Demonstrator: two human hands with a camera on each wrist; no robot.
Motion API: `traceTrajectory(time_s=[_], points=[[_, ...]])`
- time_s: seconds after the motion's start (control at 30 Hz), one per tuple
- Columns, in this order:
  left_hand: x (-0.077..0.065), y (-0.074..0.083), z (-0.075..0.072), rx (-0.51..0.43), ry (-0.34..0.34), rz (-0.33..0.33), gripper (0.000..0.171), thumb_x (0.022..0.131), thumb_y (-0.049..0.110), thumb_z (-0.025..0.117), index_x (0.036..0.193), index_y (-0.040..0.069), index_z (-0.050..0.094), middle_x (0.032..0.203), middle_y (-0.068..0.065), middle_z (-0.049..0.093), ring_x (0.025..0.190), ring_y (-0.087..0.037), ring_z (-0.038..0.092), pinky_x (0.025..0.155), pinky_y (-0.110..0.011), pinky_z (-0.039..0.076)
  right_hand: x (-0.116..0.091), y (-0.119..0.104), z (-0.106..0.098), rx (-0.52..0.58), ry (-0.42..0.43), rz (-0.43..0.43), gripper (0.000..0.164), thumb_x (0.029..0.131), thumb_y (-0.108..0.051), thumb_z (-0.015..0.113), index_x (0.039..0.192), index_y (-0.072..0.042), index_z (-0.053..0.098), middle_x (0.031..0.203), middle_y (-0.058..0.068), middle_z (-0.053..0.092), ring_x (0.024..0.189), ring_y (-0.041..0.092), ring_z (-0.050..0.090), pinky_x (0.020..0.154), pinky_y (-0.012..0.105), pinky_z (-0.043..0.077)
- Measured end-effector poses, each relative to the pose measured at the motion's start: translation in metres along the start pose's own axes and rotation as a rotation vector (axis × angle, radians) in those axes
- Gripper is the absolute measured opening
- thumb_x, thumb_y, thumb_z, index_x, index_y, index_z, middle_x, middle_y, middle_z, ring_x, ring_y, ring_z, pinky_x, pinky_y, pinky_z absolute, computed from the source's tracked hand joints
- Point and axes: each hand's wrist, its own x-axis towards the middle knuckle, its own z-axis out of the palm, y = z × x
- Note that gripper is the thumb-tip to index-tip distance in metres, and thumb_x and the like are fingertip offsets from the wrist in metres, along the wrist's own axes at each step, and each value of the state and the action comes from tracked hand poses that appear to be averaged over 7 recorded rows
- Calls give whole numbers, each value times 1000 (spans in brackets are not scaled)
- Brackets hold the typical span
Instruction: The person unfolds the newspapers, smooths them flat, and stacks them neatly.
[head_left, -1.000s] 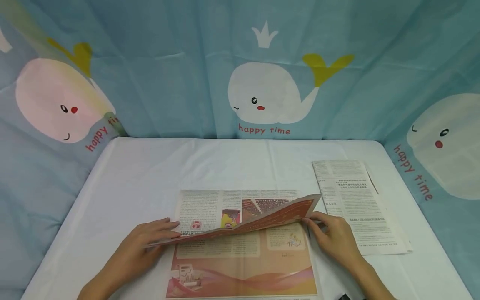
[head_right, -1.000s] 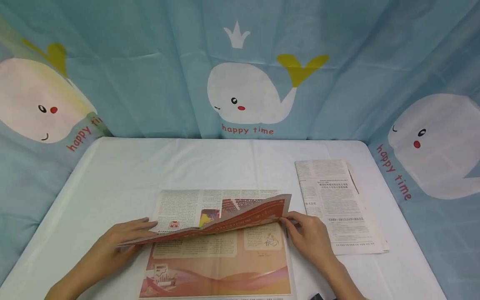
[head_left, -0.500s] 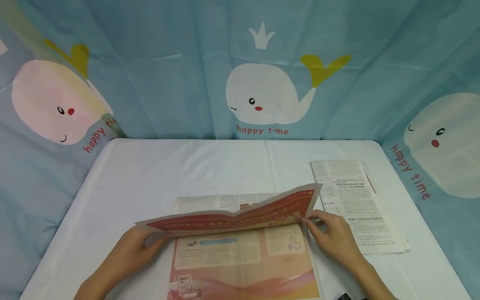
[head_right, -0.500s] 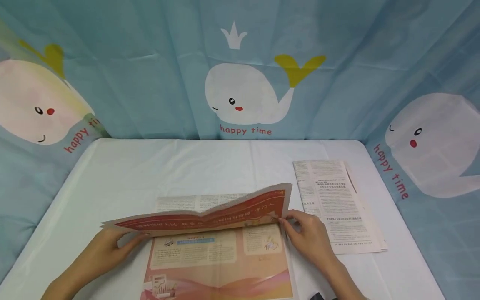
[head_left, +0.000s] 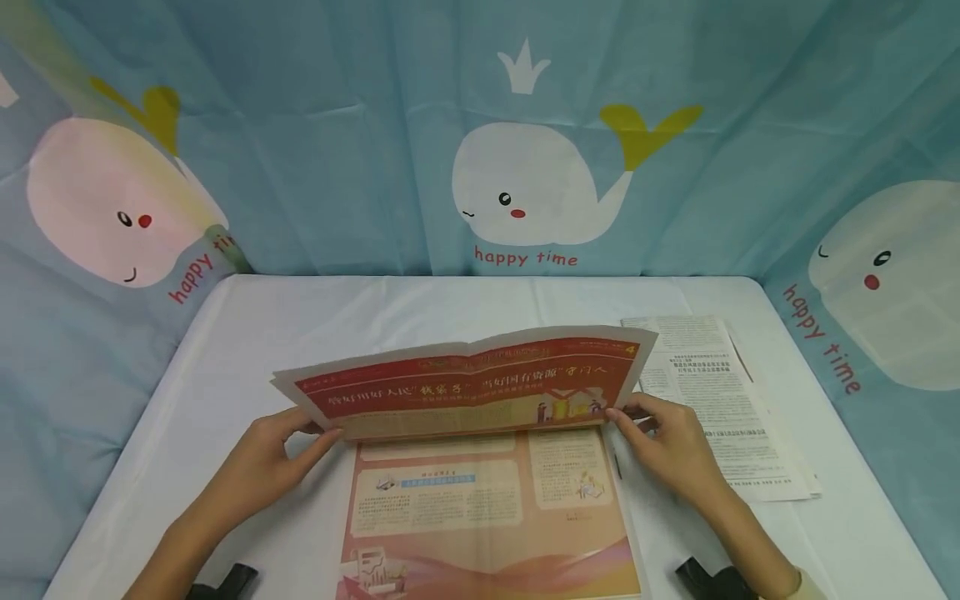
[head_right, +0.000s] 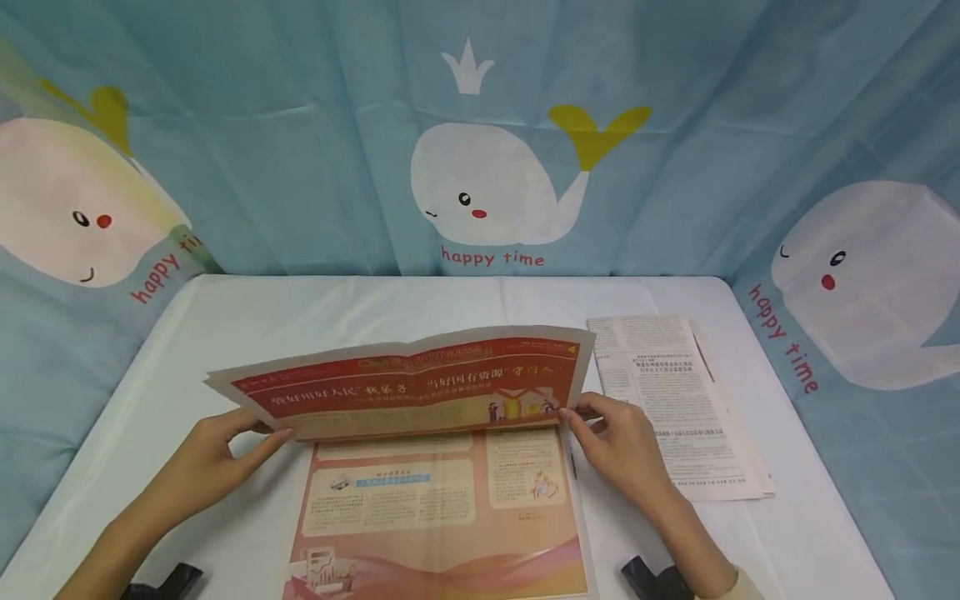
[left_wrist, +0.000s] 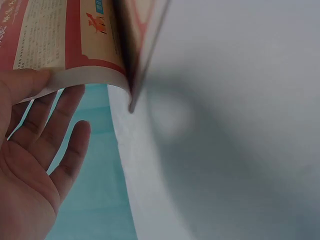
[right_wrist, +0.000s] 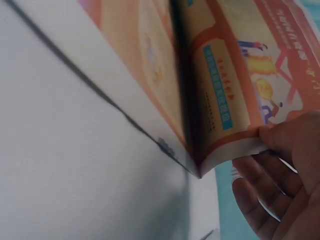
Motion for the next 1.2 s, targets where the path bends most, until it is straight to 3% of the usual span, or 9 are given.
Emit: traceTrajectory(time_s=[0.13,0.3,0.6,0.8,0.9,1.13,1.2], points=[[16,-1,-4,-43,4,-36,34,89,13,86,121,17,75,101,8,81,92,1,72,87,-20,58,11,0,-5,15,14,-2,7,92,-7,81,93,-13,77,86,1,80,73,-3,67,63,19,58],[36,-2,-3,-114,-9,-139,17,97,24,80,113,18,76,96,6,81,89,-1,70,79,-27,58,27,2,-7,26,21,24,5,93,-9,81,93,-11,77,86,4,78,73,-5,63,61,16,54],[65,-9,-6,-161,-96,-195,31,100,30,76,123,10,74,106,-5,81,97,-23,75,80,-21,56,60,10,-4,46,-27,116,15,98,-18,77,102,-4,78,88,10,78,75,-3,63,64,20,53],[83,-19,0,-255,-146,-230,33,101,34,74,119,7,73,103,-8,81,84,-11,74,68,-21,51,77,17,1,60,-40,150,20,100,-20,76,104,-1,78,90,15,78,75,-4,63,66,18,52],[87,-24,2,-260,-156,-262,31,102,34,73,115,6,73,98,-10,80,79,-12,71,62,-23,47,84,21,7,77,-67,168,22,100,-22,76,105,-1,78,90,15,78,73,-2,64,64,19,53],[96,-30,7,-285,-225,-324,53,105,36,68,139,-3,63,127,-22,74,117,-35,74,82,-14,53,97,28,15,62,-88,196,25,101,-21,74,108,3,76,90,19,77,72,11,66,62,22,53],[100,-31,7,-310,-248,-349,54,104,39,68,140,-2,63,126,-20,76,111,-27,75,80,-17,53,101,30,19,44,-85,192,25,101,-21,74,109,3,77,91,19,77,75,15,66,64,22,52]])
